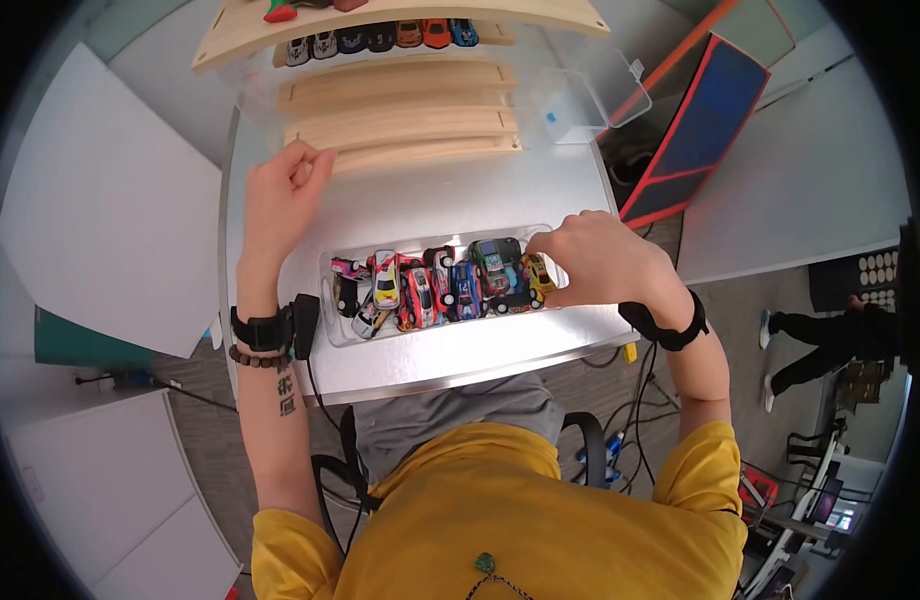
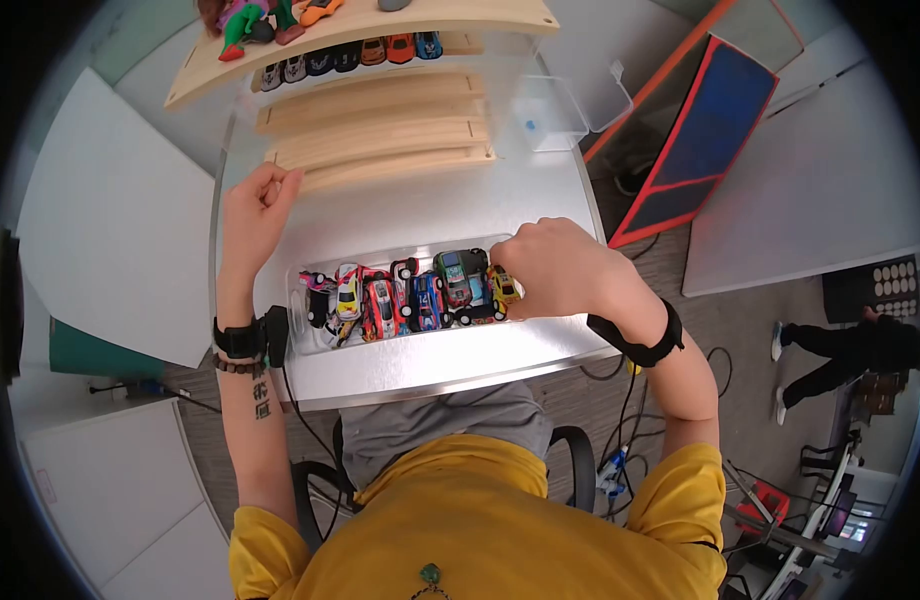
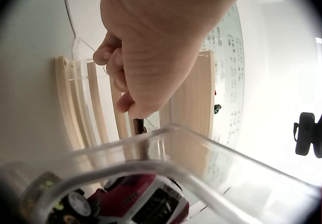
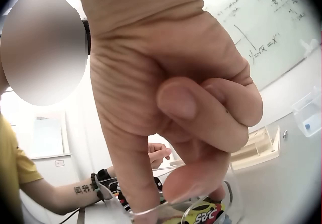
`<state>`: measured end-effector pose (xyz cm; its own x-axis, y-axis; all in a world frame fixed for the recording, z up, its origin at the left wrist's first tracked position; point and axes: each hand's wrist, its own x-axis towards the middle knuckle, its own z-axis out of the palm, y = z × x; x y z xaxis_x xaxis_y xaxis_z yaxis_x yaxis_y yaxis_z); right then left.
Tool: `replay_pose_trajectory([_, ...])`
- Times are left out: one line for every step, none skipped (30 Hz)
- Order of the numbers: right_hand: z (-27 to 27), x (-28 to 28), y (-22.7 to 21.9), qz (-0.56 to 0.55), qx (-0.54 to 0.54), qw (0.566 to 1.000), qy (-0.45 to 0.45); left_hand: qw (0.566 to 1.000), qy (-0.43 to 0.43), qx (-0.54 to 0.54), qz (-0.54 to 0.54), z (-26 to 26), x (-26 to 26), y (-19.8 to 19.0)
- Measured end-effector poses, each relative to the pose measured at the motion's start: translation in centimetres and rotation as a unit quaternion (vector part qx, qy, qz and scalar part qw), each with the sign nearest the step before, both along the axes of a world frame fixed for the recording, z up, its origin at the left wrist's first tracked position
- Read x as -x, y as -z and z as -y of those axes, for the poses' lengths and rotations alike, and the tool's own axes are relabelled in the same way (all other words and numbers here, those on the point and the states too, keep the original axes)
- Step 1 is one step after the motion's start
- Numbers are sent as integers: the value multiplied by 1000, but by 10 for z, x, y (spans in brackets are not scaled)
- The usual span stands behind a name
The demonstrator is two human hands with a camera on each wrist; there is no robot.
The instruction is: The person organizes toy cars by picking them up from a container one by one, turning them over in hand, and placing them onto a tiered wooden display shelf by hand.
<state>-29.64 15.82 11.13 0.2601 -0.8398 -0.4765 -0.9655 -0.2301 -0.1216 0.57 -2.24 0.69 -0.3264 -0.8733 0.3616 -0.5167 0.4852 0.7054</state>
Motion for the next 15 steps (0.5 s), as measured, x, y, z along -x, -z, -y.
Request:
replay_pose_trajectory([2, 1, 1, 7, -12, 1000, -4, 1000, 1, 1, -1, 0, 0, 1])
replay_pose_trajectory([3, 1, 2, 14, -24, 1000, -10, 1000, 2, 0, -6, 1, 0, 2])
replay_pose_trajectory([4, 3, 4, 14, -23, 1000, -10, 1000, 3, 0, -11, 1, -1, 2])
replay_pose_trajectory([5, 5, 6, 21, -26, 999, -8, 1000, 2, 0, -11, 1, -2, 2])
replay_pose_trajectory([5, 7, 9, 28, -30, 999, -7, 1000, 2, 2, -12, 1, -2, 2])
replay_pose_trajectory([5, 9, 11, 29, -29, 999, -7, 1000, 3, 4, -14, 0, -1, 2])
replay_pose_trajectory([5, 10, 14, 36, -33, 999, -6, 1000, 4, 3, -13, 1, -1, 2])
replay_pose_trajectory([5, 12, 16, 44, -36, 998, -5, 1000, 3, -2, -10, 0, -1, 1])
replay_pose_trajectory([4, 15, 17, 44, -34, 998, -4, 1000, 3, -5, -6, 0, -1, 0])
replay_pose_trajectory([2, 19, 17, 68, -14, 997, -16, 1000, 2, -3, -7, 0, 0, -1])
replay_pose_trajectory([2, 21, 17, 93, 7, 995, -29, 1000, 6, -10, -16, -1, 0, -1])
replay_pose_trajectory([5, 20, 8, 93, 9, 995, -31, 1000, 8, -16, -25, -2, 0, -1])
replay_pose_trajectory([8, 18, -9, 127, -27, 991, 17, 1000, 5, -16, -24, -2, -1, -2])
replay_pose_trajectory([10, 17, -20, 161, -65, 983, 65, 1000, 6, -11, -24, -2, -1, -2])
replay_pose_trajectory([11, 24, -23, 192, -75, 975, 79, 1000, 7, -8, -24, -3, -1, -2])
